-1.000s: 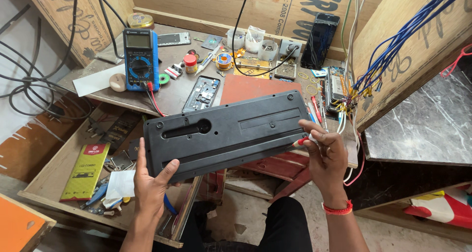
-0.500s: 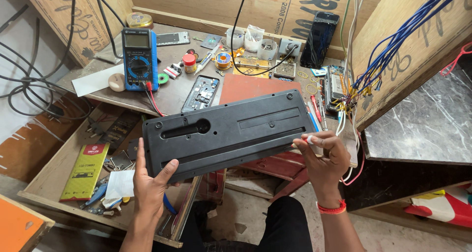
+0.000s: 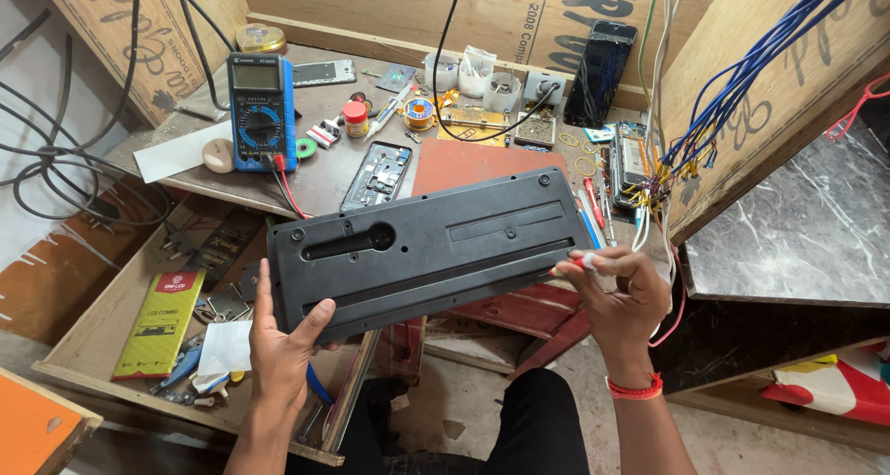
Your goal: The person holds a black plastic device back cover on a cluttered workbench and uses a screwdriver to unscrew screws from its edge and underside, steadying the panel with the other hand and repositioning it to reach different screws along the frame.
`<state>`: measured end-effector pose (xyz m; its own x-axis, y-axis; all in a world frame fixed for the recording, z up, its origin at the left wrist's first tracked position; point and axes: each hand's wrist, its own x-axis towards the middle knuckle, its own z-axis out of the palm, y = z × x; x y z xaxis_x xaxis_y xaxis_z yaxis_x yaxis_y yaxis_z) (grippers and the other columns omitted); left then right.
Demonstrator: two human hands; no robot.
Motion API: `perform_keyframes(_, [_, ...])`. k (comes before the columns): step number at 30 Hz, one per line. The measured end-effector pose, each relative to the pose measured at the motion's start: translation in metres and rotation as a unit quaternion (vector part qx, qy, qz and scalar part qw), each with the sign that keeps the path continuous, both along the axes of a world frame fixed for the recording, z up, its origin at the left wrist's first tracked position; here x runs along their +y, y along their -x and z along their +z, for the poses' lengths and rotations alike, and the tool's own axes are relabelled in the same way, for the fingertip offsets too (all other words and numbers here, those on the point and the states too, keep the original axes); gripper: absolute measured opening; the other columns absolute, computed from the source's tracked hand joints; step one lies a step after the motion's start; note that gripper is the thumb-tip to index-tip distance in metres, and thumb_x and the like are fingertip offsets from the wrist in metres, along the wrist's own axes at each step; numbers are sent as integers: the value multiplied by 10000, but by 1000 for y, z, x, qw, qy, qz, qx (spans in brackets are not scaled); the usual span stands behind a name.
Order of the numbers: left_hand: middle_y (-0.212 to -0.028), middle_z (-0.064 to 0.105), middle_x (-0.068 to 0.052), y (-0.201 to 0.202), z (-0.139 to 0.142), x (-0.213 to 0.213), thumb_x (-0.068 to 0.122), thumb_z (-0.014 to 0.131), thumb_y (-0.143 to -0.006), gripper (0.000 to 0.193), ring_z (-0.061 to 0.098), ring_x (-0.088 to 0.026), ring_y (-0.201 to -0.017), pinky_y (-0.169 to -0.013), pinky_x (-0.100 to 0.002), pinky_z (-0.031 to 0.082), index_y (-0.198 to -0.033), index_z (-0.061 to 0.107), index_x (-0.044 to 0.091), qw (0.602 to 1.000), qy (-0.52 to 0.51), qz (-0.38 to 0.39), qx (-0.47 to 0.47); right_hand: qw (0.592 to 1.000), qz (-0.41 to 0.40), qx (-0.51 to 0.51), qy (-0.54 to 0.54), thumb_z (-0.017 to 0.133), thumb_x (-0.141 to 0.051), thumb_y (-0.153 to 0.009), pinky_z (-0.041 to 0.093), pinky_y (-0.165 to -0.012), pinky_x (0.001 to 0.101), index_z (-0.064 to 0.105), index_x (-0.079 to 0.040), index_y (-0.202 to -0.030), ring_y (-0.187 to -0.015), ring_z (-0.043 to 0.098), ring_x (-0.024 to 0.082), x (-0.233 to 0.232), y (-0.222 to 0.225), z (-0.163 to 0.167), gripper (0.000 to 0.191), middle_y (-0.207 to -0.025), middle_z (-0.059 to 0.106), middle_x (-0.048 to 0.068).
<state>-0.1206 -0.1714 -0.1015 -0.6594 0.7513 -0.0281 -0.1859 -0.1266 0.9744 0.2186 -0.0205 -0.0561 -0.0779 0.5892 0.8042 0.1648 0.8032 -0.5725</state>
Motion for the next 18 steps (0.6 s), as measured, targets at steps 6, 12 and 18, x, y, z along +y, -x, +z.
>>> perform_keyframes(6, [-1207,666,-108,0,0,0,138,813,-739,1103,689,-161,-829,-491,-287,552,-1665,216,182,1000,2,3,6,993,99,16,55,728,105,-886,645,-852,292,465,-27,-1078,-1018,710,175,5,-2,-5,351,-1186,685,185])
perform_keyframes(12, [-1252,659,-103,-1,3,0,141,826,-746,1102,697,-151,-900,-577,-270,598,-1668,222,165,1000,-21,-3,15,982,157,54,95,644,169,-950,657,-878,331,479,-22,-1063,-1045,754,254,-1,-1,-3,276,-1099,728,214])
perform_keyframes(18, [-1270,647,-107,-1,2,1,113,804,-740,1090,710,-184,-930,-605,-317,630,-1656,216,183,1000,-3,1,-2,997,65,37,37,757,163,-870,682,-837,364,532,-5,-1002,-1000,763,259,0,2,-5,310,-1024,721,195])
